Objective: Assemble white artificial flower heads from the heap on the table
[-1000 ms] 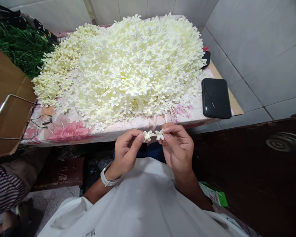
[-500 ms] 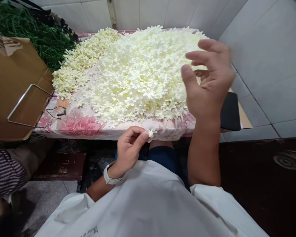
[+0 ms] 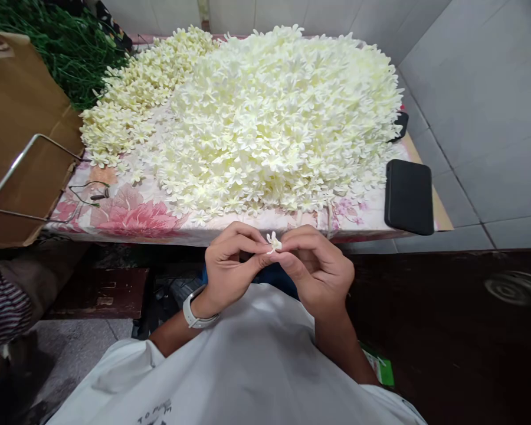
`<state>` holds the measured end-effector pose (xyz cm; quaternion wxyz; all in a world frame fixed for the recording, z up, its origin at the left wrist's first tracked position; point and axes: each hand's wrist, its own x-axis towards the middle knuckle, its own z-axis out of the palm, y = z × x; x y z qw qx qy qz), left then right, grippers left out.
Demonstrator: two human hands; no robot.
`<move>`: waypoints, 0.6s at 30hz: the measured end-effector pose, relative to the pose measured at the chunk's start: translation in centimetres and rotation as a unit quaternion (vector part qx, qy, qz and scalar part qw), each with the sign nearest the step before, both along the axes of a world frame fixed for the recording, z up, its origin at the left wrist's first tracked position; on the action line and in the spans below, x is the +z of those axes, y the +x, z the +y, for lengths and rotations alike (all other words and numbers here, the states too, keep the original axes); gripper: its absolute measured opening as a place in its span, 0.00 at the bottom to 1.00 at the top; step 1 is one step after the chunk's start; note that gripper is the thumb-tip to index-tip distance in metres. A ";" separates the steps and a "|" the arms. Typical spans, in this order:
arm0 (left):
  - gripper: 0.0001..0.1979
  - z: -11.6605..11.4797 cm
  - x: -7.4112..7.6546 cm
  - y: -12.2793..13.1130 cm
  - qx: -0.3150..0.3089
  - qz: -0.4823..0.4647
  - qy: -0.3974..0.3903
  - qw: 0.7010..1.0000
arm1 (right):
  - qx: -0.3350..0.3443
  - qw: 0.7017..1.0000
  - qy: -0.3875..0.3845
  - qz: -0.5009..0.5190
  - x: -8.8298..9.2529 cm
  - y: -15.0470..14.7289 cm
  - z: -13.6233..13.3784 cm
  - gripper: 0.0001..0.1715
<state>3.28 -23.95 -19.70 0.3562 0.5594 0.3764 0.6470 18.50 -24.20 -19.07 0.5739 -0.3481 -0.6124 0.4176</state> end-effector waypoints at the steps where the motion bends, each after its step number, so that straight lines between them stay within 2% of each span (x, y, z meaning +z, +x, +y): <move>1: 0.08 0.0 0.0 0.0 0.002 0.009 0.008 1.000 | 0.011 1.000 -0.018 0.000 0.1 0.1 0.0 0.09; 7: 0.06 0.2 0.1 -0.5 -0.003 0.079 0.031 0.996 | 0.067 0.995 -0.074 -0.008 0.4 0.7 0.0 0.07; 12: 0.06 0.0 0.2 -1.1 -0.003 0.157 0.079 0.984 | 0.076 0.994 -0.082 -0.011 0.1 0.8 0.0 0.03; 18: 0.08 0.1 0.1 -1.4 -0.003 0.213 0.114 0.970 | 0.061 0.995 -0.075 -0.027 0.0 0.8 0.1 0.06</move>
